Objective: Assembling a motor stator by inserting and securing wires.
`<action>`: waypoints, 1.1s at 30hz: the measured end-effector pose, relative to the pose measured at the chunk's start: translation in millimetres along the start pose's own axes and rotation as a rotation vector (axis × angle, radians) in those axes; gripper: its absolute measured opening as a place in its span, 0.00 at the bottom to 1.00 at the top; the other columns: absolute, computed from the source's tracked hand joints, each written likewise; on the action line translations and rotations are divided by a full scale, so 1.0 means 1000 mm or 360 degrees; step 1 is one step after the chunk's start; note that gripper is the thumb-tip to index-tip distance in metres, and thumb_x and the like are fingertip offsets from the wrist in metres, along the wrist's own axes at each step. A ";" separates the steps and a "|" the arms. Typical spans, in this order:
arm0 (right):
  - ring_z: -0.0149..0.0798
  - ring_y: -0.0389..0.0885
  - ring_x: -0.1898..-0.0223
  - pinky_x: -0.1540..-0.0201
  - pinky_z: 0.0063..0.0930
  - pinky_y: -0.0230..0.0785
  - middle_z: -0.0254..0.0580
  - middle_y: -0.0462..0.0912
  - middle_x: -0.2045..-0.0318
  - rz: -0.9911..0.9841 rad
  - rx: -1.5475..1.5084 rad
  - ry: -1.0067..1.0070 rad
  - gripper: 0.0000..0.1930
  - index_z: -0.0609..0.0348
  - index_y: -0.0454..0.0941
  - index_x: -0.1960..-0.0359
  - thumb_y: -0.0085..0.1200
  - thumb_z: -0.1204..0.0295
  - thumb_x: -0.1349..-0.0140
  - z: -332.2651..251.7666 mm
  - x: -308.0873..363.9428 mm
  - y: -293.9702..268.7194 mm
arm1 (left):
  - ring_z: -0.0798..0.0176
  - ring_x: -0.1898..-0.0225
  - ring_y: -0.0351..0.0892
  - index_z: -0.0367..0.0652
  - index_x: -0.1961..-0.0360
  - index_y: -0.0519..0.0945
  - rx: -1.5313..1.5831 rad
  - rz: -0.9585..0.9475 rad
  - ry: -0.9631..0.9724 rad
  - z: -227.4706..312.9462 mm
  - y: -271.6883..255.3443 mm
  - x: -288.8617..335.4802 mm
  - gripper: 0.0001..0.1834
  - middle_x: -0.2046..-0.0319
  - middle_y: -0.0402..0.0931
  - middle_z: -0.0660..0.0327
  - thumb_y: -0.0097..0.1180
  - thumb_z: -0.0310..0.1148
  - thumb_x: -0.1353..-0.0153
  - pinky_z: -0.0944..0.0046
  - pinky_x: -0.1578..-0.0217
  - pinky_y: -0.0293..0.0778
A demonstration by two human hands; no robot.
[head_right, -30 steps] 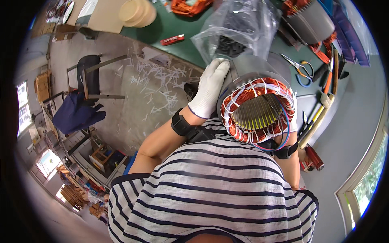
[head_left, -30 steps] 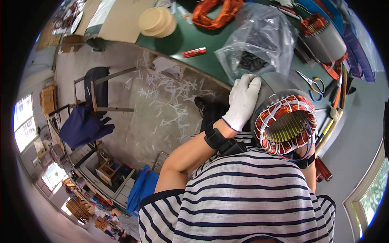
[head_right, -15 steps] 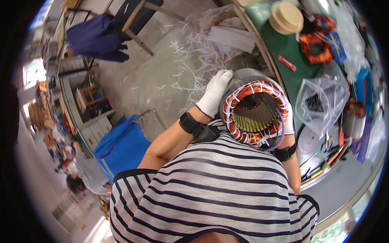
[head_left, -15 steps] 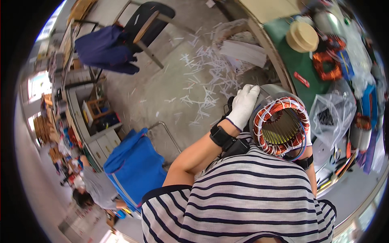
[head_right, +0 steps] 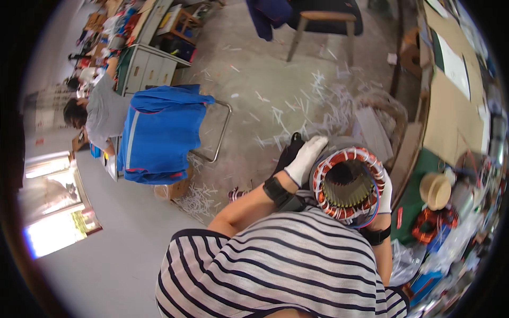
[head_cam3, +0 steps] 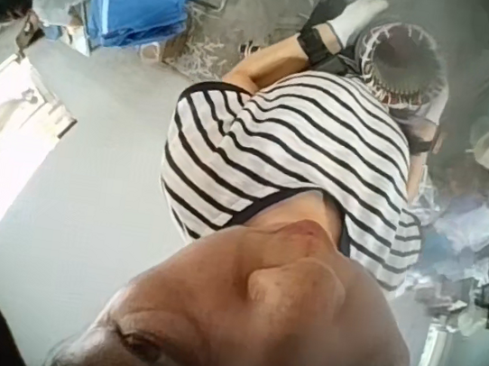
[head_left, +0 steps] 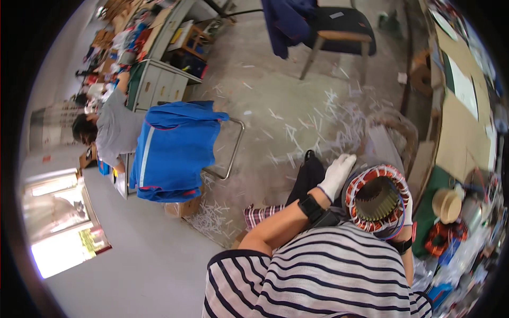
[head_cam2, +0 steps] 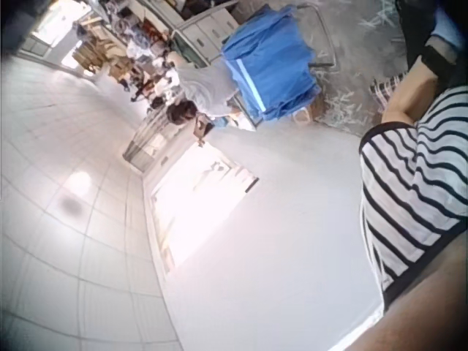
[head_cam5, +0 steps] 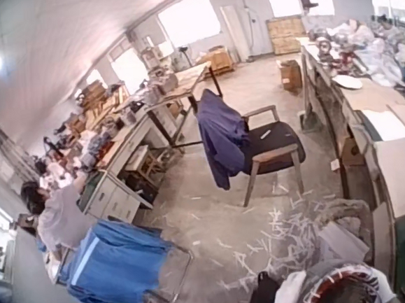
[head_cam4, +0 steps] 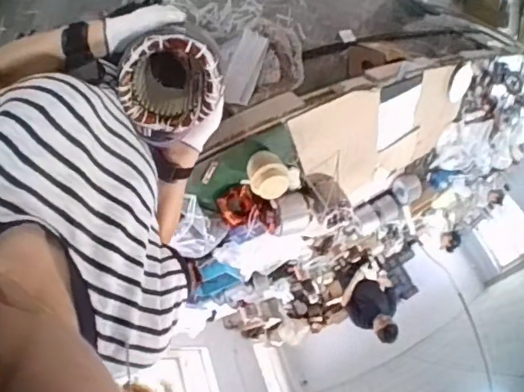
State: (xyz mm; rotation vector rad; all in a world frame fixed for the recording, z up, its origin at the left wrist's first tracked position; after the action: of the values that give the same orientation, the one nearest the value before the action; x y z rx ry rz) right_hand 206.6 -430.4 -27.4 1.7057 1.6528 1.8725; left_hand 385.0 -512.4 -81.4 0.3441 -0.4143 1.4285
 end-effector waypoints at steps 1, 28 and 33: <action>0.38 0.74 0.48 0.42 0.32 0.64 0.42 0.76 0.49 -0.0073 0.0006 0.0079 0.17 0.60 0.69 0.44 0.39 0.70 0.32 0.008 -0.018 0.011 | 0.43 0.54 0.73 0.42 0.53 0.71 -0.0951 0.0022 0.0543 0.019 -0.018 0.005 0.14 0.56 0.72 0.46 0.45 0.31 0.40 0.53 0.55 0.71; 0.42 0.79 0.73 0.66 0.38 0.72 0.43 0.81 0.72 0.0232 0.0522 0.0459 0.11 0.59 0.76 0.68 0.42 0.67 0.37 0.132 -0.521 0.409 | 0.65 0.72 0.75 0.41 0.64 0.77 0.1399 0.0821 -0.0389 0.097 -0.539 -0.203 0.15 0.72 0.78 0.60 0.47 0.41 0.37 0.60 0.69 0.73; 0.42 0.76 0.75 0.68 0.39 0.70 0.42 0.79 0.77 0.0096 0.0545 0.0639 0.12 0.57 0.74 0.72 0.38 0.68 0.37 0.134 -0.655 0.442 | 0.62 0.70 0.77 0.42 0.62 0.76 0.1494 0.0859 -0.0472 0.136 -0.606 -0.282 0.15 0.70 0.79 0.59 0.46 0.43 0.35 0.59 0.67 0.74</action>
State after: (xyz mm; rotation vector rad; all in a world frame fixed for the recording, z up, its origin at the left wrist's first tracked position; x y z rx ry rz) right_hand 783.4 -974.1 -145.1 1.5734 2.2052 2.1751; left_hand 951.5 -892.3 -84.6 1.2855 -0.0324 2.0569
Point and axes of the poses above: each hand's wrist, its own x-axis away from the middle knuckle, its own y-axis out of the palm, z = x × y, the point moved 10 cm from there along -x, towards the middle knuckle
